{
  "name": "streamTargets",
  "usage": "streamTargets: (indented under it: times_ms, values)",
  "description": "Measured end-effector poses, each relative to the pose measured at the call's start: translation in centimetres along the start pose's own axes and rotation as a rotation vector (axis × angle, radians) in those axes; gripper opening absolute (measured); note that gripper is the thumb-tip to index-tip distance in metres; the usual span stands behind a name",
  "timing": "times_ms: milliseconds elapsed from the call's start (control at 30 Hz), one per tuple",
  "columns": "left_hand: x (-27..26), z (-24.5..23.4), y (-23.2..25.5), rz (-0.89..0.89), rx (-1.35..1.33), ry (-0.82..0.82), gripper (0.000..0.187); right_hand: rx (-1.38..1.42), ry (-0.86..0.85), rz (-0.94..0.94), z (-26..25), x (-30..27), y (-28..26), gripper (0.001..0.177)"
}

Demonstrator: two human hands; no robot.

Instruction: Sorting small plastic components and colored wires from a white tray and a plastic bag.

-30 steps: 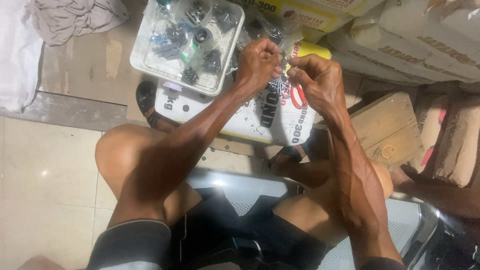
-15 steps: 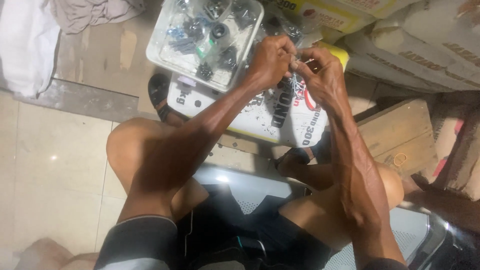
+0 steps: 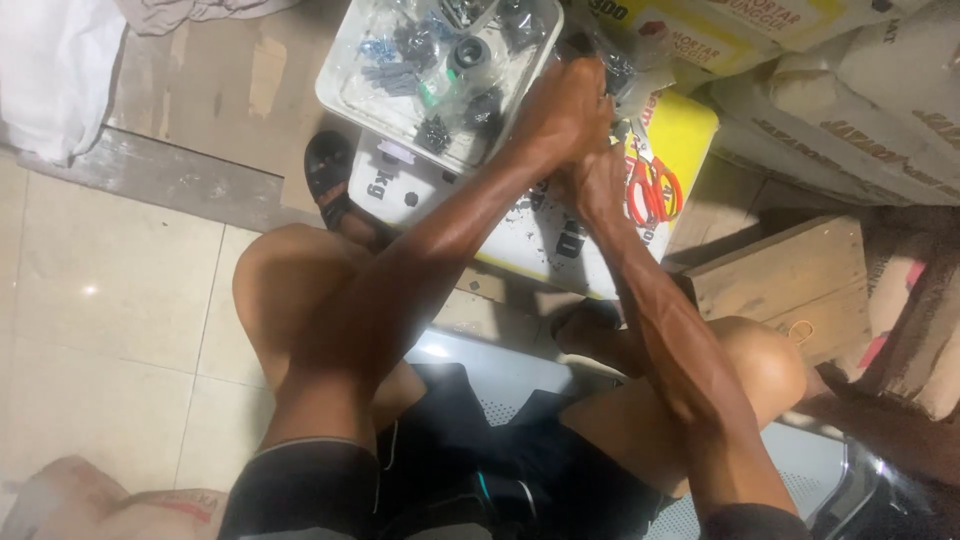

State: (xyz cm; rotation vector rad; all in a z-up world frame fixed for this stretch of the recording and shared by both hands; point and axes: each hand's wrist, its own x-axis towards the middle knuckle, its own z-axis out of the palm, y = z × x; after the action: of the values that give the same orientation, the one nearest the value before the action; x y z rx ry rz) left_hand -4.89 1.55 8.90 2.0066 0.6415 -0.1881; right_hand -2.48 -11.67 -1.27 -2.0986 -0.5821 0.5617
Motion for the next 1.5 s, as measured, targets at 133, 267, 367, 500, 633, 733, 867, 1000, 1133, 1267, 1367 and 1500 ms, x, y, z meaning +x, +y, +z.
streamTargets:
  times_ms: [133,267,367,500,633,733,867,1000,1133,1267,1367,1500]
  values:
    - [-0.9,-0.4,0.0,-0.088,-0.035,-0.097,0.020,-0.520,0.084,-0.313,-4.0,2.0,2.0,0.015]
    - [0.2,1.2,-1.6,-0.089,0.024,-0.060,0.034,-0.608,-0.020,-0.095,-6.4,0.9,0.2,0.021]
    - [1.3,3.4,-3.4,-0.073,0.122,-0.072,0.033,-0.715,-0.130,0.170,-5.2,0.3,0.2,0.014]
    - [1.8,6.0,-5.9,0.086,0.239,-0.137,0.025,-0.810,-0.106,-0.123,-3.9,-1.1,3.9,0.023]
    - [5.3,9.8,-8.1,0.186,0.326,-0.132,0.022,-0.851,-0.093,-0.067,-3.0,0.5,9.1,0.025]
    - [5.1,10.5,-8.6,0.247,0.399,-0.122,0.014,-0.768,-0.112,-0.041,-2.7,1.0,11.4,0.026]
    - [3.1,8.7,-8.0,0.278,0.416,-0.038,0.013,-0.633,-0.127,0.043,-3.1,0.5,8.2,0.024]
    - [3.4,9.7,-10.0,0.467,0.509,0.056,0.019,-0.628,-0.105,0.080,-2.8,-0.2,6.4,0.023]
    - [3.0,9.4,-10.0,0.502,0.535,0.080,0.024,-0.669,-0.111,-0.160,-3.2,0.1,9.6,0.017]
    - [3.2,9.5,-10.2,0.363,0.256,0.032,0.032,-0.681,-0.099,-0.168,-2.9,0.1,10.4,0.019]
    - [4.8,10.1,-11.0,0.320,0.263,-0.010,0.027,-0.630,-0.085,-0.269,-3.7,-0.1,8.8,0.009]
    - [5.4,10.0,-10.7,0.472,0.321,0.052,0.020,-0.535,-0.145,-0.298,-5.0,-0.1,6.6,0.013]
